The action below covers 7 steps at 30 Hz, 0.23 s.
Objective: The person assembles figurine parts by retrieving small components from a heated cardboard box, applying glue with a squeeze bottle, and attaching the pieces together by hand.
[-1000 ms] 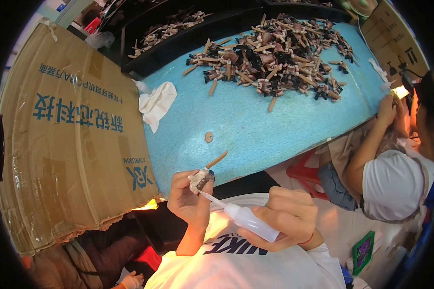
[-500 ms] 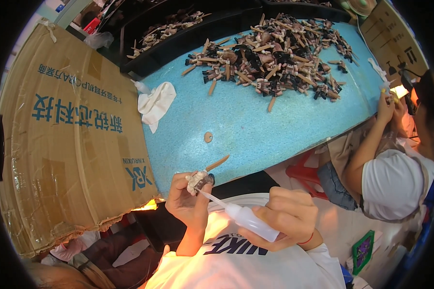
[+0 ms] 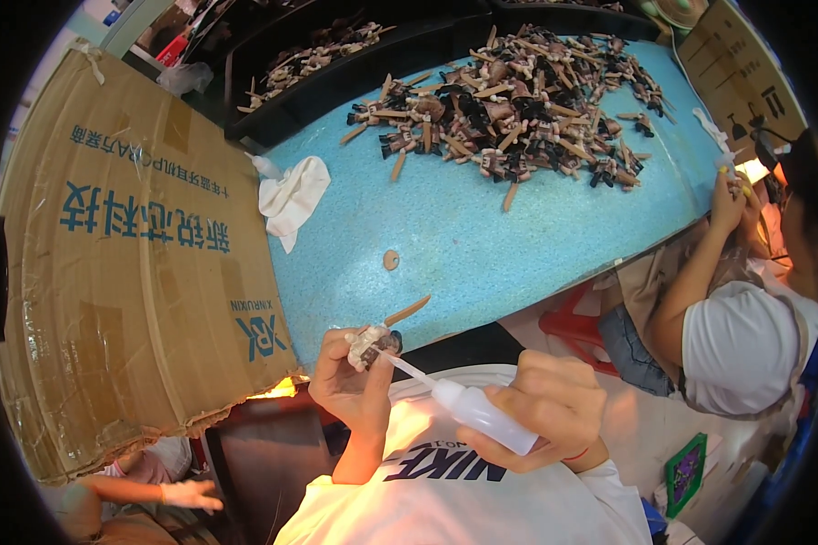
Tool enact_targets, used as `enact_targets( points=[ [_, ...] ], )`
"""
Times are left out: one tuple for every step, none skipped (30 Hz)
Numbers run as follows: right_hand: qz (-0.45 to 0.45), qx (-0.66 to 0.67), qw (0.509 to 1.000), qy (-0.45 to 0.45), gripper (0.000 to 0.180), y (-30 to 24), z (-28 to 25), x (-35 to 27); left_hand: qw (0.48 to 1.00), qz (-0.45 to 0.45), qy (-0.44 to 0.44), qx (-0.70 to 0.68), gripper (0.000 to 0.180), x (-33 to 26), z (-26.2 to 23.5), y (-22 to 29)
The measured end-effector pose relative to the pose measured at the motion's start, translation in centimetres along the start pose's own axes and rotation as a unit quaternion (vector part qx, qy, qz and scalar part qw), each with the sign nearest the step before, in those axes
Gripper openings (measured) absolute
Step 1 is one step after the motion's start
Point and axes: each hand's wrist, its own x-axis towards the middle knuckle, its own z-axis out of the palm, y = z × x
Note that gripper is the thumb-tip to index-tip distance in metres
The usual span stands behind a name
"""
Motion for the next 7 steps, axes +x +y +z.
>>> enact_targets(
  points=[
    [0.001, 0.004, 1.0, 0.01, 0.03, 0.03, 0.03, -0.05, 1.0, 0.001, 0.002, -0.004, 0.032, -0.02, 0.0, -0.01],
    [0.0, 0.004, 1.0, 0.01, 0.03, 0.06, -0.01, -0.03, 1.0, 0.002, 0.002, -0.004, 0.032, -0.01, 0.0, 0.0],
    [-0.001, 0.011, 1.0, 0.001, 0.03, 0.09, -0.09, 0.02, 1.0, 0.005, 0.0, 0.0, 0.032, 0.01, 0.0, 0.01],
    [-0.003, 0.019, 1.0, -0.009, 0.03, 0.16, -0.08, 0.01, 1.0, 0.008, -0.002, 0.005, 0.032, 0.0, -0.05, -0.05],
    [-0.003, 0.02, 1.0, -0.01, 0.03, 0.22, -0.01, -0.03, 1.0, 0.008, -0.002, 0.005, 0.032, -0.03, -0.09, -0.1],
    [0.003, 0.02, 1.0, -0.017, 0.03, 0.31, 0.09, -0.1, 1.0, 0.005, -0.001, 0.004, 0.032, -0.07, -0.14, -0.13],
    [0.009, 0.019, 0.999, -0.024, 0.03, 0.31, 0.13, -0.13, 1.0, 0.002, -0.003, 0.001, 0.032, -0.08, -0.11, -0.08]
  ],
)
